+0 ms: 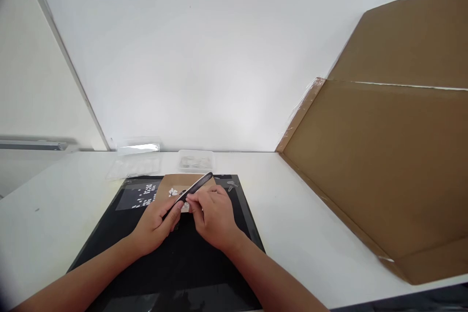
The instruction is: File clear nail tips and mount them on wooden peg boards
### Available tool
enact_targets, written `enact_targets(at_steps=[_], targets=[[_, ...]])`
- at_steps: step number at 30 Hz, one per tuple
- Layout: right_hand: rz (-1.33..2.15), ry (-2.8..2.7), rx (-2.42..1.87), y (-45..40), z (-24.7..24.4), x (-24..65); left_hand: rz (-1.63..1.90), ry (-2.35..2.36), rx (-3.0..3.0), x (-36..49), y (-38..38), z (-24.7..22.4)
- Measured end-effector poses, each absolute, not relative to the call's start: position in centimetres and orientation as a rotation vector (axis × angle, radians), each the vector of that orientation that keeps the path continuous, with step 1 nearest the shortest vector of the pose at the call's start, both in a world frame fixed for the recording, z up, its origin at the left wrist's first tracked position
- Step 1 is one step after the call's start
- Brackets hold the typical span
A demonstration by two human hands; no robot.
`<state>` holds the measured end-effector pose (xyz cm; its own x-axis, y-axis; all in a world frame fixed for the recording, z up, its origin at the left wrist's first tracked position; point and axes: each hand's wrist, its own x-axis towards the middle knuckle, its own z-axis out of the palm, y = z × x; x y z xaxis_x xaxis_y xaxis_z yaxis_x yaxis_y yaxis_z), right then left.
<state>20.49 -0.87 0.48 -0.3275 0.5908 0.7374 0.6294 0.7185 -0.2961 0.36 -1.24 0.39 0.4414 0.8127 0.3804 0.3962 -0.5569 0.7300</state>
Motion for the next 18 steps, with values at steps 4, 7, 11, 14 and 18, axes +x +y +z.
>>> enact_targets(at_steps=[4,7,11,14,18], targets=[[-0.106,-1.889,-1.041,0.0,0.7,21.4,0.975,1.016,2.133,0.3,-1.3,0.2],[-0.12,-1.782,-1.099,0.7,0.8,22.2,0.956,0.995,2.125,0.2,-1.3,-0.1],[-0.045,-1.872,-1.028,0.4,0.7,21.8,0.959,1.002,2.112,0.2,-1.3,0.0],[-0.009,-2.027,-0.922,-0.5,0.5,20.9,0.976,1.009,2.11,0.3,-1.3,0.3],[-0.064,-2.009,-0.929,-0.7,0.7,20.8,0.992,0.992,2.122,0.3,-1.3,0.5]])
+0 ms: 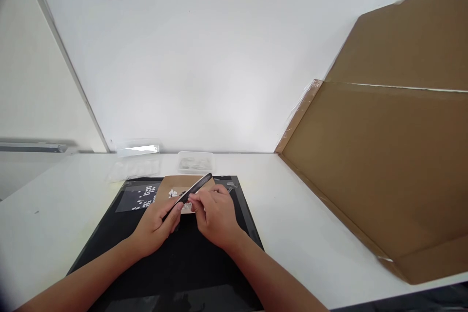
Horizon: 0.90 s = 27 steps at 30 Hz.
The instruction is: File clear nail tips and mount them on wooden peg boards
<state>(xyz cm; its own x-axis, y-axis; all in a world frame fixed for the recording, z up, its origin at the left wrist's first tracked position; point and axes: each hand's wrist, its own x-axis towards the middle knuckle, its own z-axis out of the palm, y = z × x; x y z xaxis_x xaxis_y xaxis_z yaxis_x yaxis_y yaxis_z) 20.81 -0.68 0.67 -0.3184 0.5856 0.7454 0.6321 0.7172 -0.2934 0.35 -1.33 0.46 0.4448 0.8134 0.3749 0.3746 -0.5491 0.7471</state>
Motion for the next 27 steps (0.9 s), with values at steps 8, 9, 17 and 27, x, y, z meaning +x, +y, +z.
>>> enact_targets(at_steps=[8,9,17,27], targets=[[-0.118,-1.747,-1.083,0.9,1.0,22.7,0.964,0.976,2.189,0.2,-1.2,-0.1],[-0.105,-1.765,-1.067,0.7,1.0,22.6,0.969,0.977,2.191,0.2,-1.2,-0.1],[-0.07,-1.996,-0.898,-0.6,0.7,20.8,1.009,0.983,2.162,0.3,-1.1,0.4],[-0.13,-1.763,-1.064,0.7,1.1,22.7,0.954,0.974,2.166,0.2,-1.3,-0.3]])
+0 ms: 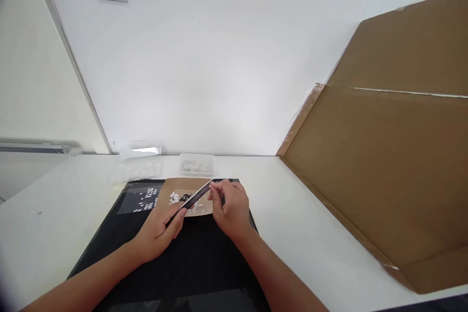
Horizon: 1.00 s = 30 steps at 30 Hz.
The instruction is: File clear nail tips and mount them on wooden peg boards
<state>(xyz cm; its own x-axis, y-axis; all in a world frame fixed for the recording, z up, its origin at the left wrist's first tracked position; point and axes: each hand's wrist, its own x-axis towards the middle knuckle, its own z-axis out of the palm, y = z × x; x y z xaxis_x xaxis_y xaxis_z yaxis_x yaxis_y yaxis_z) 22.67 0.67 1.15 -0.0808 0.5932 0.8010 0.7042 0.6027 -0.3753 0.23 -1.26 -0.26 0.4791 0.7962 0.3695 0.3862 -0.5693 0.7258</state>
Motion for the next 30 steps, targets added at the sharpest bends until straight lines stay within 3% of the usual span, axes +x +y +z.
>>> enact_targets(at_steps=[6,15,24,30], targets=[[-0.053,-1.972,-0.914,-0.5,0.9,21.1,0.998,0.98,2.179,0.3,-1.2,0.0],[-0.151,-1.749,-1.059,0.9,1.3,23.0,0.967,0.996,2.2,0.3,-1.3,-0.1],[-0.076,-1.995,-0.904,-0.5,0.6,21.0,1.008,0.978,2.149,0.4,-1.5,0.5],[-0.115,-1.833,-1.043,0.2,1.0,21.9,0.99,0.985,2.14,0.4,-1.5,0.5]])
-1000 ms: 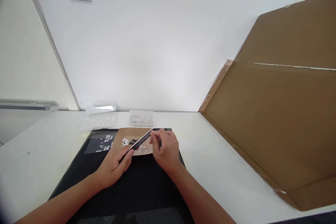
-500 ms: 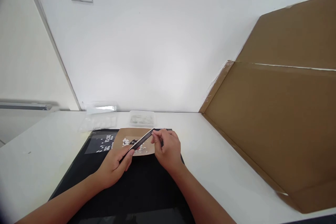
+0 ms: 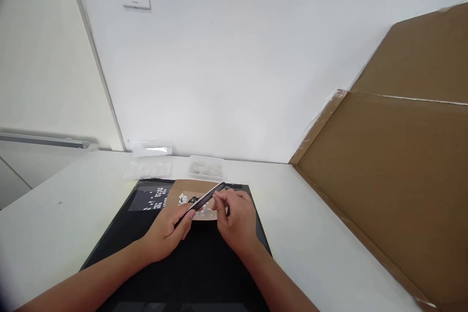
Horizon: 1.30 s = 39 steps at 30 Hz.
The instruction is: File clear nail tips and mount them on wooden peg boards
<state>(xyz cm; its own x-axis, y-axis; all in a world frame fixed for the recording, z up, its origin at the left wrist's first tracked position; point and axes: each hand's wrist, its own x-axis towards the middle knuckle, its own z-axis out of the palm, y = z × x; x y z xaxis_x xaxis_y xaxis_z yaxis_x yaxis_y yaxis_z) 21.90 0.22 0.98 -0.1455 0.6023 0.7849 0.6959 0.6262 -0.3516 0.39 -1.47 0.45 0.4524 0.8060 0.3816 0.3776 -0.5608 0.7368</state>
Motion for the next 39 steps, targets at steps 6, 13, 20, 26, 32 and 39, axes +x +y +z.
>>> enact_targets(at_steps=[6,13,20,26,32,39], targets=[[-0.103,-1.812,-1.045,0.4,1.0,22.1,0.978,0.977,2.14,0.3,-1.5,0.2],[-0.061,-2.008,-0.914,-0.4,0.4,21.1,0.992,0.978,2.1,0.4,-1.5,0.3],[-0.101,-1.878,-1.0,0.3,1.1,22.0,0.989,0.948,2.075,0.4,-1.5,0.2],[-0.044,-2.07,-0.892,-0.3,1.0,21.6,0.995,0.968,2.095,0.4,-1.5,0.4],[-0.114,-1.881,-1.01,0.2,1.2,22.1,0.989,0.974,2.115,0.4,-1.6,0.7],[-0.074,-2.064,-0.887,-0.4,0.7,21.4,1.003,0.95,2.146,0.3,-1.6,0.7]])
